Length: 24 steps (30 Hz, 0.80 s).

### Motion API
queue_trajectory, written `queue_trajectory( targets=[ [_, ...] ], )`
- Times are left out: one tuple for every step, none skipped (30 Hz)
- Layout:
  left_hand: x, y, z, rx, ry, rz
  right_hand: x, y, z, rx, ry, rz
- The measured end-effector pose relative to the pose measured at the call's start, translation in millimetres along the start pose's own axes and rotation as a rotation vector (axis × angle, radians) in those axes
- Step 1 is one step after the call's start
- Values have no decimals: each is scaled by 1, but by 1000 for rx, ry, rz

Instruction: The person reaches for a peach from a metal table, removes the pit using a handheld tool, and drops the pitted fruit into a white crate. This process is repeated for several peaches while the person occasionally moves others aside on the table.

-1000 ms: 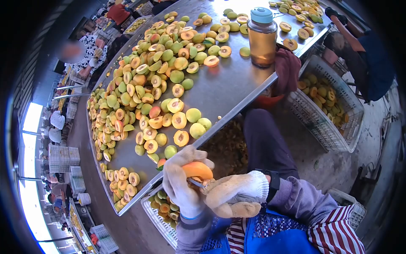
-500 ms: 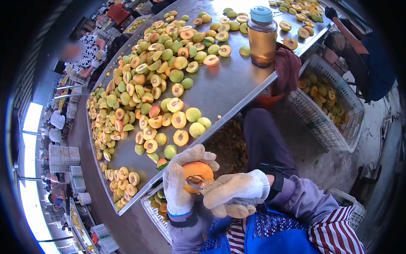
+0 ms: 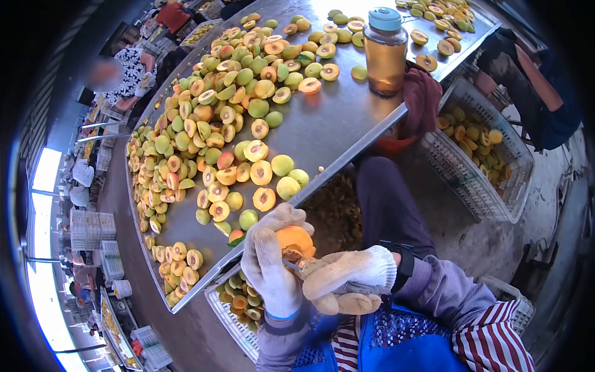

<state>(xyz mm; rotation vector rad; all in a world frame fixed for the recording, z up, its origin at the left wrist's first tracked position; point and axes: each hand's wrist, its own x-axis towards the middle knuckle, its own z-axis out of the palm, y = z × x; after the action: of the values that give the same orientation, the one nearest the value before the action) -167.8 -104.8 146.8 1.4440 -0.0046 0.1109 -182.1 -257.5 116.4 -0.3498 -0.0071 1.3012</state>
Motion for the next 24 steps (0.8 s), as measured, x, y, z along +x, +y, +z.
queue_trajectory(
  targets=[
    [0, -10, -5, 67, -26, 152, -2, 2, -1, 45, -28, -2],
    [5, -15, -9, 134, -55, 310, -4, 2, -2, 84, -57, -8],
    [9, -18, -9, 200, -90, 470, -4, 1, -2, 109, -47, -24],
    [6, -17, -7, 128, -101, 374, -6, 3, -2, 140, -37, -38],
    [8, -9, -5, -9, -122, 173, -2, 7, -11, 117, -96, -15],
    [11, 1, -4, -146, -143, -26, 1, 10, -19, 92, -157, 7],
    [12, 5, -4, -281, -165, -230, 5, 14, -28, 66, -217, 28],
    [13, 1, -1, -322, -83, -304, 8, 33, -61, -3, -324, 135],
    [15, -4, 8, -231, 33, -224, 12, 11, -31, -159, -434, 260],
    [25, -27, 3, -144, 61, -153, 16, -10, -1, -326, -567, 367],
    [31, -47, -5, -52, 88, -87, 14, -11, 31, -559, -466, 346],
    [30, -33, -4, -102, 100, -137, 9, -17, 36, -525, -288, 294],
    [29, -24, -4, -166, 107, -159, 5, -18, 36, -478, -108, 229],
    [26, -18, -8, -235, 64, -194, 3, -15, 20, -596, 58, 226],
    [26, -16, -10, -311, 37, -215, 6, -17, 17, -526, 75, 87],
    [24, -16, -13, -334, 41, -213, 3, -15, 20, -612, 178, 55],
    [23, -17, -14, -353, 35, -216, 2, -15, 27, -692, 284, 12],
    [22, -17, -15, -375, 23, -220, 4, -13, 28, -685, 328, -35],
    [20, -17, -16, -355, 8, -216, 6, -9, 29, -678, 375, -78],
    [17, -17, -16, -338, -3, -212, 7, -7, 29, -672, 422, -117],
    [15, -16, -16, -320, -10, -209, 8, -5, 28, -672, 453, -136],
    [14, -16, -15, -327, -2, -188, 9, -3, 27, -669, 482, -156],
    [12, -15, -15, -303, 22, -173, 10, -2, 26, -665, 511, -178],
    [12, -15, -13, -278, 44, -156, 11, -2, 24, -695, 504, -220]
  ],
)
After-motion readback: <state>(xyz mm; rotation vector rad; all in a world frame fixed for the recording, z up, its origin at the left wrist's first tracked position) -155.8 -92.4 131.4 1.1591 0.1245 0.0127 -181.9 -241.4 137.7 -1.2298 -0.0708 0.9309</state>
